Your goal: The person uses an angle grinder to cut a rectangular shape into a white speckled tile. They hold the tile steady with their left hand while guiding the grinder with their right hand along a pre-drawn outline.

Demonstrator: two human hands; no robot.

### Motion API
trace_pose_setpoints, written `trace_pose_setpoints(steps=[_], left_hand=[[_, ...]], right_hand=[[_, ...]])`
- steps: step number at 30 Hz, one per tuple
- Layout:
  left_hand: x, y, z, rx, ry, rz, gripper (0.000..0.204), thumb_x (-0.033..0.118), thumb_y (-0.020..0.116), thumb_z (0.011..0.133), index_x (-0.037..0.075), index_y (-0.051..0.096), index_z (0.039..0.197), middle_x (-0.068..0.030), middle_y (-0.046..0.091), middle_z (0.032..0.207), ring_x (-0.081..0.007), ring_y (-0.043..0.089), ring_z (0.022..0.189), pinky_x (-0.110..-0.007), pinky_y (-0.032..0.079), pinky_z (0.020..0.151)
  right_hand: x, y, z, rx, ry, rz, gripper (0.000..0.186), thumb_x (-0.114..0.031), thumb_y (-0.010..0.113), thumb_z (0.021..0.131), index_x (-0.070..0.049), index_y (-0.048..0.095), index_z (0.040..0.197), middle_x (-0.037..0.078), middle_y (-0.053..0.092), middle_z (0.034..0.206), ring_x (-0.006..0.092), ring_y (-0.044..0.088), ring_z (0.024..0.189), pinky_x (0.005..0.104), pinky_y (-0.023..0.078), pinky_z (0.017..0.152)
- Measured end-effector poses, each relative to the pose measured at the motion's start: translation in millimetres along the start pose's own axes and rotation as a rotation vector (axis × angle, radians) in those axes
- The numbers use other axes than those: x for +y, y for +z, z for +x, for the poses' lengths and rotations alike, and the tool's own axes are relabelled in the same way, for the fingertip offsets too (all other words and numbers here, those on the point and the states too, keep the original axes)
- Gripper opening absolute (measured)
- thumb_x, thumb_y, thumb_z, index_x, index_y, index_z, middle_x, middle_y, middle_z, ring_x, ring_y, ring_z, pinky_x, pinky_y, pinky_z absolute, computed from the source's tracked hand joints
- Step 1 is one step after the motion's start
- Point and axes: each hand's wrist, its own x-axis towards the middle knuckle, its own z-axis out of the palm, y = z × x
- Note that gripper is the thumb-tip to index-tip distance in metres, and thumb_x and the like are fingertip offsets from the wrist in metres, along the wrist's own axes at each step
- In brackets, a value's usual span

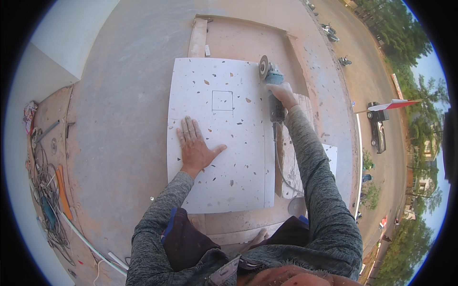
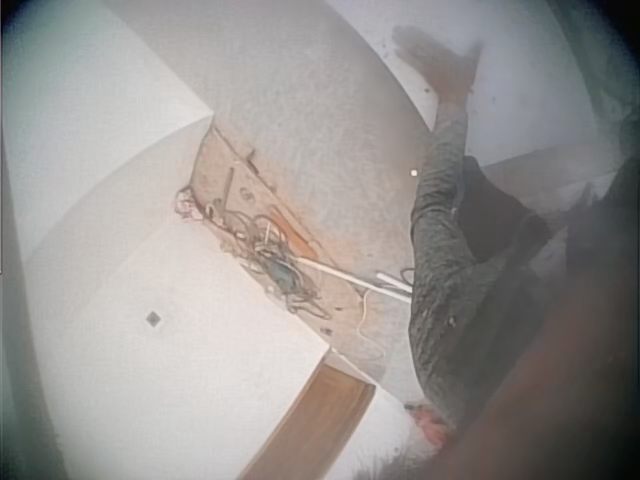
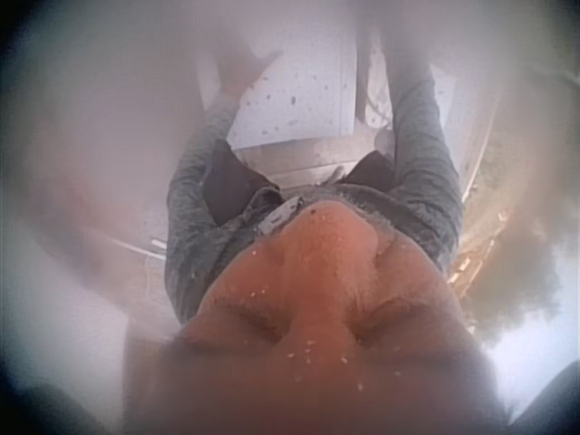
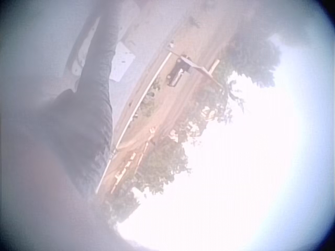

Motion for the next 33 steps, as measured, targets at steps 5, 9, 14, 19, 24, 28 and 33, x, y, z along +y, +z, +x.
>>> trace_pose_setpoints(steps=[5, 9, 14, 19, 24, 28, 33], left_hand=[[0.5, -2.3, -1.0, 0.002, 0.006, 0.003, 0.146, 0.09, 0.066, 0.082, -0.021, 0.018, 0.164, -0.0391, 0.012, 0.175, -0.0478, -0.001, 0.167, -0.064, -0.004, 0.132], [2.1, -0.6, -0.4, 0.015, 0.021, 0.016, 0.146, 0.09, 0.066, 0.082, -0.021, 0.018, 0.164, -0.0393, 0.012, 0.174, -0.048, -0.001, 0.167, -0.065, -0.003, 0.132], [2.6, -1.3, 0.0, -0.005, 0.01, 0.018, 0.146, 0.09, 0.065, 0.083, -0.02, 0.016, 0.165, -0.039, 0.011, 0.175, -0.0476, -0.002, 0.167, -0.063, -0.004, 0.133], [2.2, -4.7, -0.1, -0.036, -0.009, 0.025, 0.146, 0.091, 0.065, 0.083, -0.02, 0.015, 0.165, -0.0387, 0.01, 0.175, -0.0473, -0.002, 0.167, -0.063, -0.004, 0.133], [7.8, -5.4, 2.3, -0.046, -0.004, 0.025, 0.147, 0.09, 0.065, 0.083, -0.02, 0.015, 0.165, -0.0385, 0.01, 0.175, -0.0473, -0.002, 0.167, -0.063, -0.004, 0.133], [3.2, -5.1, -0.1, -0.037, -0.014, 0.026, 0.146, 0.09, 0.066, 0.083, -0.02, 0.015, 0.165, -0.0384, 0.01, 0.175, -0.0474, -0.002, 0.167, -0.063, -0.004, 0.133], [1.7, -2.9, -0.7, -0.02, -0.009, 0.018, 0.146, 0.09, 0.066, 0.083, -0.019, 0.016, 0.165, -0.0381, 0.011, 0.175, -0.0472, -0.002, 0.167, -0.063, -0.004, 0.133]], right_hand=[[-3.4, -5.7, -12.1, -0.073, 0.049, 0.041, 0.061, -0.036, 0.084, 0.077, 0.013, 0.076, 0.112, 0.021, 0.079, 0.106, 0.0306, 0.078, 0.096, 0.0385, 0.061, 0.082], [3.0, -7.0, -13.5, -0.026, 0.031, 0.004, 0.053, -0.03, 0.085, 0.078, 0.015, 0.075, 0.106, 0.018, 0.078, 0.096, 0.0256, 0.076, 0.082, 0.037, 0.059, 0.07], [10.8, -4.7, -13.6, -0.017, 0.016, 0.001, 0.057, -0.031, 0.086, 0.078, 0.016, 0.074, 0.109, 0.019, 0.078, 0.097, 0.0272, 0.076, 0.083, 0.038, 0.06, 0.072], [8.3, -2.4, -21.5, -0.014, 0.024, -0.034, 0.058, -0.031, 0.085, 0.078, 0.017, 0.075, 0.109, 0.02, 0.078, 0.098, 0.0282, 0.077, 0.086, 0.0389, 0.061, 0.074], [19.5, -7.2, -18.3, 0.013, -0.001, -0.063, 0.056, -0.031, 0.085, 0.078, 0.016, 0.076, 0.106, 0.02, 0.078, 0.098, 0.0279, 0.077, 0.087, 0.0386, 0.06, 0.074], [10.8, -4.4, -32.9, -0.023, -0.003, -0.004, 0.056, -0.031, 0.084, 0.078, 0.016, 0.076, 0.107, 0.019, 0.079, 0.097, 0.0266, 0.077, 0.084, 0.038, 0.06, 0.073], [5.7, -6.6, -51.8, -0.04, -0.043, 0.042, 0.051, -0.031, 0.083, 0.08, 0.012, 0.077, 0.106, 0.016, 0.079, 0.094, 0.0238, 0.076, 0.079, 0.0367, 0.06, 0.071]])
